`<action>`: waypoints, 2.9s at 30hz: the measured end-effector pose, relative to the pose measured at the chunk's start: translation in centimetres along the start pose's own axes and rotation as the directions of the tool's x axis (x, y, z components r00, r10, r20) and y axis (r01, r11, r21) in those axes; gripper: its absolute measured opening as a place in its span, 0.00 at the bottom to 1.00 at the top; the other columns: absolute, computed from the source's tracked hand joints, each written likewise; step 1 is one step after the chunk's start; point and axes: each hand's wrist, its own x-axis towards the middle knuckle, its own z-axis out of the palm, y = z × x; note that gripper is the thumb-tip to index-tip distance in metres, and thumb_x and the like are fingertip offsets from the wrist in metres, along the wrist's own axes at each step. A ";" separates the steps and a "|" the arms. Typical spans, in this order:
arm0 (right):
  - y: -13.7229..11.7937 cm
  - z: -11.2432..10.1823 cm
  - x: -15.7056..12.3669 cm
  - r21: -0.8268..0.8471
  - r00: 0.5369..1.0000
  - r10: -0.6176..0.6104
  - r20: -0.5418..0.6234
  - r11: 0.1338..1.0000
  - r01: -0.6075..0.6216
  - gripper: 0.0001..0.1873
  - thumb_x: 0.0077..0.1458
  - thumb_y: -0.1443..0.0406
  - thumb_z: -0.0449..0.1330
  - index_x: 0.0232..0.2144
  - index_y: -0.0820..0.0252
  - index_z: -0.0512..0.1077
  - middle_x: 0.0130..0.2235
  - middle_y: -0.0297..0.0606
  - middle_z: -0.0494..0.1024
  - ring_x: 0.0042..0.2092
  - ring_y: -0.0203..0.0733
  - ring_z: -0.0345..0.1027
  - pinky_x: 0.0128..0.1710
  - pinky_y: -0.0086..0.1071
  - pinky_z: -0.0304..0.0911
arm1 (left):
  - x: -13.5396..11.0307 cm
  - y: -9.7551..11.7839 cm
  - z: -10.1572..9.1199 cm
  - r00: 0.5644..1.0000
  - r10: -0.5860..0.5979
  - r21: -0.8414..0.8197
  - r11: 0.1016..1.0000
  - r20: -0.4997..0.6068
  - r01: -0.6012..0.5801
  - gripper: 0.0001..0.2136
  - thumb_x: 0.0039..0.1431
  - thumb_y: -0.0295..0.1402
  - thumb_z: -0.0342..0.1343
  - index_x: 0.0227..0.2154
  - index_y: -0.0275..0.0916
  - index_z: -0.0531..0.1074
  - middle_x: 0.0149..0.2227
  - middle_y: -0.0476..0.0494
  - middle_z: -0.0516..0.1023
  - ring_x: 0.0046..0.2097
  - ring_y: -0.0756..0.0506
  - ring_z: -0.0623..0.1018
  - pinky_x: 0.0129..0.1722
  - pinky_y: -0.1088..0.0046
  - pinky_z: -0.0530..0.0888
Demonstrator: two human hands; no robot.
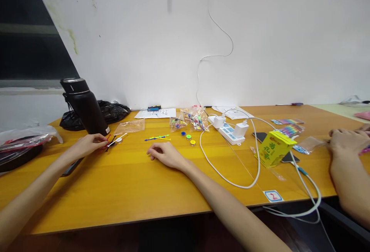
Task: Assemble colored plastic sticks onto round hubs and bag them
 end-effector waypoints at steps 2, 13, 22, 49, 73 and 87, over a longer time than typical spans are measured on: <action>0.0 0.0 0.0 -0.008 1.000 0.006 -0.001 1.000 -0.006 0.17 0.68 0.55 0.55 0.38 0.61 0.76 0.34 0.38 0.82 0.36 0.39 0.75 0.39 0.30 0.66 | 0.0 -0.2 -0.1 1.000 0.008 0.048 0.999 0.025 -0.009 0.20 0.46 0.51 0.59 0.32 0.40 0.81 0.32 0.40 0.84 0.36 0.36 0.80 0.33 0.69 0.68; 0.5 0.0 0.2 0.013 1.000 0.002 0.003 1.000 -0.002 0.16 0.67 0.56 0.55 0.38 0.61 0.76 0.33 0.38 0.81 0.36 0.39 0.74 0.38 0.30 0.66 | -1.0 1.5 -1.4 0.995 0.067 0.282 0.959 -0.080 -0.042 0.14 0.53 0.43 0.55 0.32 0.40 0.80 0.37 0.34 0.83 0.40 0.31 0.80 0.36 0.64 0.69; 2.9 -4.0 0.0 -0.662 0.897 -0.065 -0.436 0.698 -0.272 0.11 0.64 0.66 0.55 0.41 0.60 0.77 0.44 0.47 0.79 0.50 0.51 0.66 0.52 0.41 0.60 | -1.9 12.3 0.5 0.942 0.316 0.080 0.948 -0.116 -0.308 0.11 0.57 0.39 0.53 0.35 0.41 0.78 0.36 0.41 0.83 0.37 0.38 0.81 0.37 0.67 0.71; 1.4 -2.5 0.5 -0.319 0.928 -0.224 -0.296 0.939 0.125 0.09 0.64 0.63 0.59 0.46 0.55 0.74 0.46 0.41 0.76 0.48 0.42 0.71 0.50 0.36 0.70 | -2.1 13.4 10.5 0.866 0.494 -0.738 0.613 0.078 -0.283 0.15 0.62 0.43 0.57 0.46 0.41 0.73 0.47 0.39 0.80 0.46 0.41 0.81 0.50 0.63 0.75; 3.4 -2.8 0.4 -0.596 0.956 -0.140 -0.257 0.802 -0.043 0.09 0.62 0.71 0.58 0.39 0.58 0.78 0.42 0.41 0.78 0.49 0.47 0.66 0.51 0.41 0.63 | 0.4 10.4 9.3 0.930 0.366 -0.211 0.907 -0.032 -0.364 0.11 0.60 0.37 0.50 0.35 0.39 0.76 0.42 0.41 0.77 0.46 0.40 0.75 0.50 0.63 0.69; 3.3 -3.0 0.3 -0.571 0.961 -0.121 -0.248 0.820 -0.044 0.12 0.61 0.73 0.58 0.43 0.58 0.78 0.44 0.42 0.76 0.50 0.47 0.66 0.52 0.41 0.63 | 1.0 9.3 9.7 0.854 0.519 -0.229 0.835 0.026 -0.500 0.08 0.62 0.36 0.56 0.37 0.40 0.77 0.38 0.43 0.73 0.37 0.44 0.74 0.39 0.69 0.69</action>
